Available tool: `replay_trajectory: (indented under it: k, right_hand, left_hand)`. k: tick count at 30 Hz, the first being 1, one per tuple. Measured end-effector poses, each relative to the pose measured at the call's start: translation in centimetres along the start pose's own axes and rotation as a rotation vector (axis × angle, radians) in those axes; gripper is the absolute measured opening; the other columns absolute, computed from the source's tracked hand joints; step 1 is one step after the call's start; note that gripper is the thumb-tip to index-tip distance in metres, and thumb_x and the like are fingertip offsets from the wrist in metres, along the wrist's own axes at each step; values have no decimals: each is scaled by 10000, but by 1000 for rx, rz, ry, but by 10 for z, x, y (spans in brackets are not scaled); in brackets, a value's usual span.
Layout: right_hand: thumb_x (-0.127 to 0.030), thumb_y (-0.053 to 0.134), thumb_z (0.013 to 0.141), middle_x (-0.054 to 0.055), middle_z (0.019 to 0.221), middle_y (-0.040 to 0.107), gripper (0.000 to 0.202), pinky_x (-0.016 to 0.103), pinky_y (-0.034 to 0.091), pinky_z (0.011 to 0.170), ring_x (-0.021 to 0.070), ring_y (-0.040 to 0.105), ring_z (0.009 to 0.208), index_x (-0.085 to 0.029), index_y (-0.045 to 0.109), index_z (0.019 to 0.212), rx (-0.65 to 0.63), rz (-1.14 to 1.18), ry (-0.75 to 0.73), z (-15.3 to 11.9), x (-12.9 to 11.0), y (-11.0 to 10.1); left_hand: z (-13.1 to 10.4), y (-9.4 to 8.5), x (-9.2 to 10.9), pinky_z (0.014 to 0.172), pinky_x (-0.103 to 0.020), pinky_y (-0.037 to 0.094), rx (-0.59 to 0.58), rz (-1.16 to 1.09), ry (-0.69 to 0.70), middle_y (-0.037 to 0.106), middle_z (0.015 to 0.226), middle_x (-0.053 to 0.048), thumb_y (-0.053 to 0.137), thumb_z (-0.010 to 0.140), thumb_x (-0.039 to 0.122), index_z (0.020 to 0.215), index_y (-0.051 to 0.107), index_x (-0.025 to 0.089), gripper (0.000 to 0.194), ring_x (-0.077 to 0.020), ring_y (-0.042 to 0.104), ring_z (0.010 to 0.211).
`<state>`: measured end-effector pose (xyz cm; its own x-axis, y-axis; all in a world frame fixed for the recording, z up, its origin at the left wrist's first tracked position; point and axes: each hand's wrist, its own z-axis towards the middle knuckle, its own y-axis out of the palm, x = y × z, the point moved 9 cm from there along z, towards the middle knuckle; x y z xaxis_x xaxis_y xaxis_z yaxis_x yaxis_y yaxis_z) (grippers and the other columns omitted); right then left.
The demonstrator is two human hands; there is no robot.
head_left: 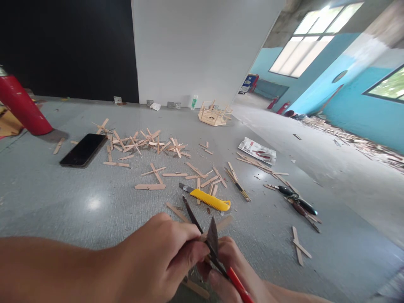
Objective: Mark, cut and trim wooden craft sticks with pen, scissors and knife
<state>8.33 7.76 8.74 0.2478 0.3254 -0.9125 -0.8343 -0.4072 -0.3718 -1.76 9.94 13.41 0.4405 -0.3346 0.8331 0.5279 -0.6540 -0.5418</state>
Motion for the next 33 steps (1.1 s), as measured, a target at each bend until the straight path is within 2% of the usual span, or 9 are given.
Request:
replay_trajectory:
  k: [5, 15, 22, 28, 33]
  right_hand:
    - [-443, 524, 888, -14, 661, 412, 278, 258, 389, 523, 132, 350, 573, -199, 520, 755, -38, -12, 45, -2, 3, 3]
    - [-391, 493, 902, -13, 674, 458, 214, 255, 419, 516, 124, 402, 563, -208, 469, 794, 62, -29, 19, -8, 4, -2]
    - [-356, 538, 917, 40, 744, 577, 162, 267, 485, 524, 149, 507, 601, -195, 543, 917, 138, -144, 8, -22, 16, -11]
    - [-372, 520, 922, 34, 722, 583, 186, 253, 460, 493, 136, 507, 565, -196, 519, 863, 120, -112, -9, -22, 15, -7]
    - [-336, 512, 920, 29, 697, 602, 149, 267, 467, 526, 146, 512, 579, -197, 531, 871, 159, -193, -55, -20, 10, -10]
  left_hand:
    - [-1, 0, 0, 575, -209, 361, -3, -4, -13, 613, 674, 15, 401, 1032, 304, 856, 685, 180, 356, -105, 505, 587]
    - [0, 0, 0, 574, -206, 370, 4, -6, 9, 626, 684, 7, 396, 1033, 297, 848, 666, 171, 351, -108, 515, 589]
    - [0, -1, 5, 562, -194, 366, 2, -9, 22, 597, 657, 18, 402, 1031, 276, 822, 643, 167, 337, -100, 492, 571]
    - [1, -1, 5, 595, -191, 387, 6, -4, 23, 638, 706, 5, 399, 1034, 270, 866, 665, 169, 330, -108, 541, 618]
    - [2, -3, 7, 566, -183, 361, 31, -20, 39, 603, 662, 21, 419, 1024, 248, 810, 639, 165, 318, -92, 483, 573]
